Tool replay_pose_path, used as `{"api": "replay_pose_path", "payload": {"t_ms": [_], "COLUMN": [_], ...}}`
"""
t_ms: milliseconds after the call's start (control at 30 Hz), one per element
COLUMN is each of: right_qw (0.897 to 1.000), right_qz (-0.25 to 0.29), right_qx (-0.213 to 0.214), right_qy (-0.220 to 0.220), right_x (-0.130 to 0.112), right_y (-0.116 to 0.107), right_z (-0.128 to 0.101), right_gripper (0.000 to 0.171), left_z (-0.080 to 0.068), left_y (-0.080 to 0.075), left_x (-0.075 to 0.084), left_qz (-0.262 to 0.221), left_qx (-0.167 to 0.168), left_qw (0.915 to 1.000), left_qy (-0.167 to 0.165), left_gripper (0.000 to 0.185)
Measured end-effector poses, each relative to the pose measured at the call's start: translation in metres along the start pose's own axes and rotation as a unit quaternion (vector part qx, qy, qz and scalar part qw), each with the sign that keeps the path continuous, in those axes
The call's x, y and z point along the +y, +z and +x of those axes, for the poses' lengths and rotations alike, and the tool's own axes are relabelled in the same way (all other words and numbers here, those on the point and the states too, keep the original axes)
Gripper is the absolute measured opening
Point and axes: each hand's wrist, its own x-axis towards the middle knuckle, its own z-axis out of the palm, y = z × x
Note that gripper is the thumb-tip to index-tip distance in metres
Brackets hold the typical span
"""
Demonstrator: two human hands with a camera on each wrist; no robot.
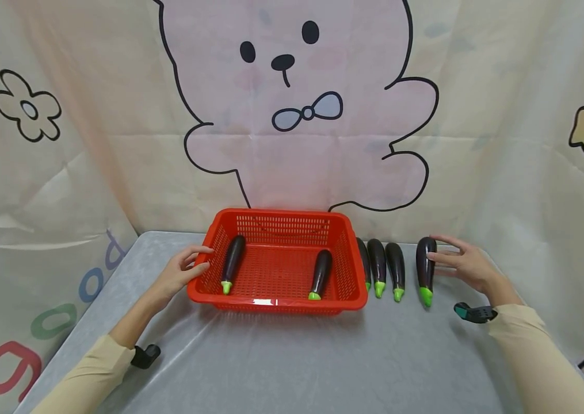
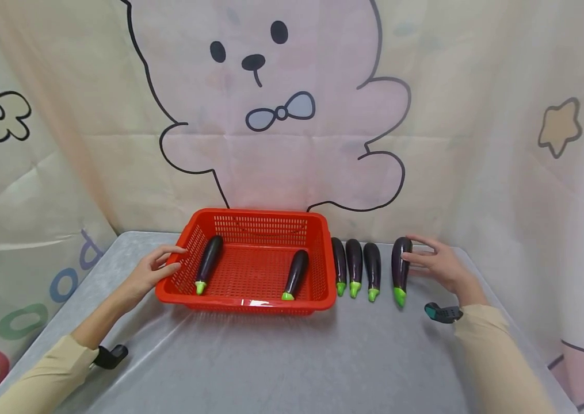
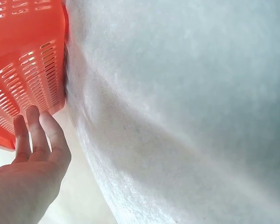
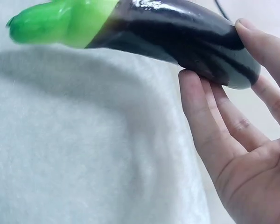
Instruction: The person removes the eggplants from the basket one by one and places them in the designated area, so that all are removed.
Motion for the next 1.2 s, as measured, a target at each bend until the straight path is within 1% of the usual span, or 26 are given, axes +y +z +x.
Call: {"api": "replay_pose_path", "payload": {"t_ms": [167,267,433,667,833,1000,1200], "right_qw": [1.0,0.999,0.999,0.997,0.996,0.994,0.992], "right_qz": [-0.029,-0.032,-0.035,-0.073,-0.094,-0.111,-0.125], "right_qx": [-0.003,0.003,0.001,-0.002,0.004,0.008,0.008], "right_qy": [0.008,0.016,0.015,0.007,0.009,0.012,0.008], "right_x": [0.012,0.018,0.023,0.021,0.022,0.023,0.017], "right_y": [0.001,0.002,0.004,0.011,0.015,0.015,0.013], "right_z": [0.009,0.014,0.02,0.024,0.027,0.029,0.03], "right_gripper": [0.073,0.073,0.073,0.073,0.074,0.075,0.073], "left_z": [0.0,0.0,-0.001,-0.001,-0.001,0.0,0.0], "left_y": [0.001,0.001,0.001,0.001,0.001,0.001,0.0], "left_x": [-0.002,-0.003,-0.003,-0.001,-0.001,-0.001,-0.002], "left_qz": [-0.001,-0.004,-0.002,0.0,-0.003,-0.002,-0.005], "left_qx": [0.0,-0.001,-0.001,-0.001,-0.001,0.0,0.0], "left_qw": [1.0,1.0,1.0,1.0,1.0,1.0,1.0], "left_qy": [0.002,0.0,-0.002,0.0,0.001,0.001,0.0], "left_gripper": [0.038,0.04,0.04,0.038,0.038,0.038,0.037]}}
